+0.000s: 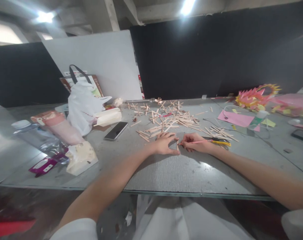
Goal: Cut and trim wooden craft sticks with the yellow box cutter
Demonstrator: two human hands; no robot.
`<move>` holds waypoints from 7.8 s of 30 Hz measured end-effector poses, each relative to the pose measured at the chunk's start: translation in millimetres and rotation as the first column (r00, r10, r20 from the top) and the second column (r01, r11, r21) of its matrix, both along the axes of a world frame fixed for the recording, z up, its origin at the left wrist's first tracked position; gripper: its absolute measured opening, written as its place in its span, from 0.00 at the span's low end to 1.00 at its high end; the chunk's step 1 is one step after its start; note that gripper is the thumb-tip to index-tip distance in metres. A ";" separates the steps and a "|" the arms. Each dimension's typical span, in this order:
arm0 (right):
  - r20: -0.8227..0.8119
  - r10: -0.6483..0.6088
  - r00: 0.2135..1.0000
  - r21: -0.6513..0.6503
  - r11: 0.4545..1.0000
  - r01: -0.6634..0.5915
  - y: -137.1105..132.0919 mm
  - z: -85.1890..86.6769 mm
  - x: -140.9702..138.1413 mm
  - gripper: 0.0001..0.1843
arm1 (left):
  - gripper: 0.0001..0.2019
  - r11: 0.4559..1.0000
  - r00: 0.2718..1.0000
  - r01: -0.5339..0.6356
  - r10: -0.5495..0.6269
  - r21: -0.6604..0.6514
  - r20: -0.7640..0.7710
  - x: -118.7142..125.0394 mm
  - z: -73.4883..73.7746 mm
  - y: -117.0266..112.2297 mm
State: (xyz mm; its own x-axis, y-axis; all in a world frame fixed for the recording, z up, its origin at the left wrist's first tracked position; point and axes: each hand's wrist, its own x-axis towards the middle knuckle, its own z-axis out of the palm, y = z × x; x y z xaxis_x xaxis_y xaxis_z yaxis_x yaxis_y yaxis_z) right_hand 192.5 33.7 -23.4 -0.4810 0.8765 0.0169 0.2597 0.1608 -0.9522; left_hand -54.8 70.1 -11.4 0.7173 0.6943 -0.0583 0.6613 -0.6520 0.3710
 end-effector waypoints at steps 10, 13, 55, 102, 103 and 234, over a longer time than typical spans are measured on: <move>0.016 0.015 1.000 0.001 1.000 -0.015 2.7 -4.2 1.9 0.09 | 0.43 1.000 1.000 -0.007 0.007 -0.001 0.012 1.0 3.6 -2.7; 0.007 0.010 1.000 -0.004 1.000 -0.010 1.0 -1.8 1.7 0.08 | 0.43 1.000 1.000 -0.003 0.003 0.005 0.004 1.2 4.3 -2.8; 0.017 -0.003 1.000 0.011 1.000 0.003 -0.6 2.3 0.4 0.13 | 0.45 1.000 1.000 -0.005 0.005 -0.004 0.011 0.4 0.0 -0.6; 0.043 0.024 0.999 -0.011 1.000 -0.023 -0.9 2.6 0.2 0.14 | 0.41 1.000 0.998 -0.006 0.005 0.004 0.057 1.5 0.5 -2.4; 0.041 0.029 0.999 -0.010 1.000 -0.028 -0.3 2.0 0.7 0.13 | 0.41 1.000 0.998 -0.002 0.002 0.004 0.055 1.5 0.6 -2.3; 0.608 -0.487 0.626 0.651 0.758 -0.042 -49.9 10.7 -12.4 0.29 | 0.26 0.923 0.464 -0.145 0.381 -0.356 0.800 22.9 -8.9 -23.1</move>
